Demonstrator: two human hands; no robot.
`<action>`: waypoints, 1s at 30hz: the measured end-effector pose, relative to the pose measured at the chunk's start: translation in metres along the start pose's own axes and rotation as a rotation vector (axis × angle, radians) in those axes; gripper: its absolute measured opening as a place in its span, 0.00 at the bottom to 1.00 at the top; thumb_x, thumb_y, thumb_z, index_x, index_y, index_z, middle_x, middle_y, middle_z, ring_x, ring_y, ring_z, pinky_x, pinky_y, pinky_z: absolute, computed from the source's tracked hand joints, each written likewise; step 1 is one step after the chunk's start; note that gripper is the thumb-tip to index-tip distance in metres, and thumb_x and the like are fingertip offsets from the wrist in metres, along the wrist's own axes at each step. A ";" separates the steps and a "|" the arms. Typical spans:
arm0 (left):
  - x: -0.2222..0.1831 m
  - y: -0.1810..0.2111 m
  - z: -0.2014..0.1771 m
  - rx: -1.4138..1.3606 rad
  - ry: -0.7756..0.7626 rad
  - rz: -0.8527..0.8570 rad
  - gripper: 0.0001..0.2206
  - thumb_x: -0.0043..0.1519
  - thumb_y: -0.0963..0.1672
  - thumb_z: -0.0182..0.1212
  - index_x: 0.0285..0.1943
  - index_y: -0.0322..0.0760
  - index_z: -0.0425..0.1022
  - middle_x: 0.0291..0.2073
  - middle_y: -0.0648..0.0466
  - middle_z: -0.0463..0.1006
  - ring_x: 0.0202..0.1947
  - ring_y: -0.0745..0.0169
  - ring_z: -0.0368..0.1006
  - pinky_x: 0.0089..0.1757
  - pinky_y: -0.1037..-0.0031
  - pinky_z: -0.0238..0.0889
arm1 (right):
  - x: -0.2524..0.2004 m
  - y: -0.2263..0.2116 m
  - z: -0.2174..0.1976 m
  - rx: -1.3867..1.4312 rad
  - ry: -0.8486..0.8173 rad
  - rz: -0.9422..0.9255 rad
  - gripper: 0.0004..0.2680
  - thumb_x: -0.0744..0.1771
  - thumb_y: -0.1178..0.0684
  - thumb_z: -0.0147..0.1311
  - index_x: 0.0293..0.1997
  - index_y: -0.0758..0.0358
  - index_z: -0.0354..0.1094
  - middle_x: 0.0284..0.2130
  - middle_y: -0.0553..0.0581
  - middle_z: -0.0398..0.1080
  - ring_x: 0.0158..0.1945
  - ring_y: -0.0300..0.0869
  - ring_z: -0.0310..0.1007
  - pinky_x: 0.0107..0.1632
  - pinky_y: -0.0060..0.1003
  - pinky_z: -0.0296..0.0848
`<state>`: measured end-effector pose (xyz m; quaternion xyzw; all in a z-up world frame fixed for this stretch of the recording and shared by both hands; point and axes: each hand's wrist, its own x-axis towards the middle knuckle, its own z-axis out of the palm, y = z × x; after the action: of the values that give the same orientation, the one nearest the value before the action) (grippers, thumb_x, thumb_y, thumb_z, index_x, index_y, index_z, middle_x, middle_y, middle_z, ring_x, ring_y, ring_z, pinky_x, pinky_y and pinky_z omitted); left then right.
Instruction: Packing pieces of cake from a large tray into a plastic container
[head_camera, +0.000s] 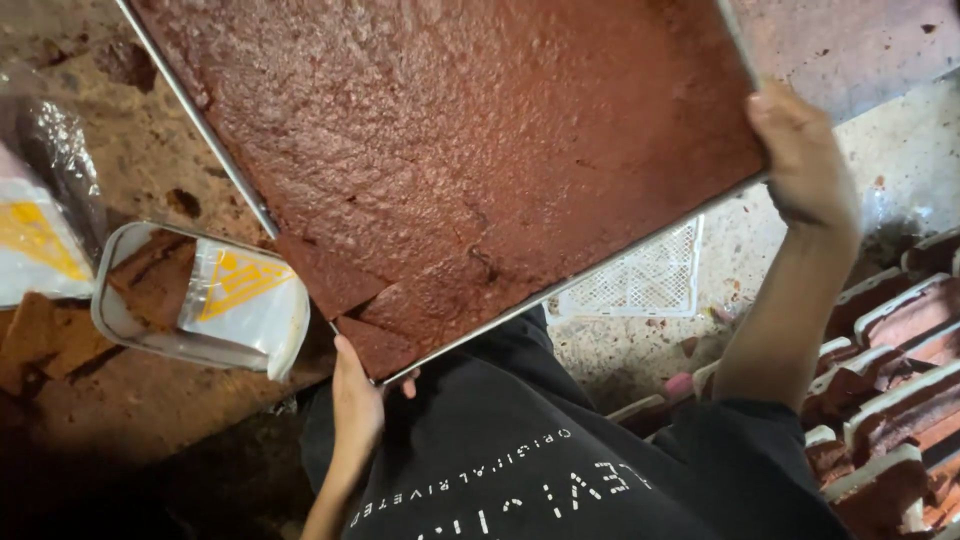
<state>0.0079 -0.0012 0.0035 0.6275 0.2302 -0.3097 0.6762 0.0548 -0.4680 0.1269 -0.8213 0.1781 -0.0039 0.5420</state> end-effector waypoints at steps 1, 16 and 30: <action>-0.004 0.006 -0.005 0.318 0.102 0.053 0.32 0.71 0.55 0.29 0.42 0.27 0.75 0.27 0.38 0.80 0.29 0.50 0.74 0.38 0.64 0.64 | 0.003 0.010 -0.001 -0.189 -0.005 0.101 0.11 0.78 0.52 0.37 0.63 0.67 0.63 0.51 0.60 0.65 0.50 0.45 0.67 0.50 0.35 0.71; 0.019 -0.021 -0.022 0.730 0.202 0.227 0.17 0.72 0.50 0.36 0.45 0.36 0.69 0.32 0.38 0.77 0.35 0.33 0.71 0.38 0.53 0.58 | 0.014 0.118 0.042 -0.540 0.180 0.213 0.20 0.76 0.35 0.30 0.37 0.62 0.57 0.32 0.58 0.58 0.38 0.46 0.57 0.42 0.46 0.53; 0.002 -0.008 -0.077 1.080 0.721 1.058 0.05 0.65 0.45 0.69 0.37 0.43 0.82 0.29 0.54 0.77 0.28 0.50 0.74 0.38 0.66 0.69 | -0.016 -0.054 0.208 -0.249 0.377 -0.405 0.04 0.69 0.61 0.60 0.45 0.69 0.71 0.36 0.62 0.69 0.39 0.53 0.77 0.41 0.41 0.75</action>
<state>0.0094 0.0743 -0.0117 0.9511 -0.0726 0.2002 0.2237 0.0966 -0.2596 0.0926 -0.8849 0.1074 -0.2426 0.3827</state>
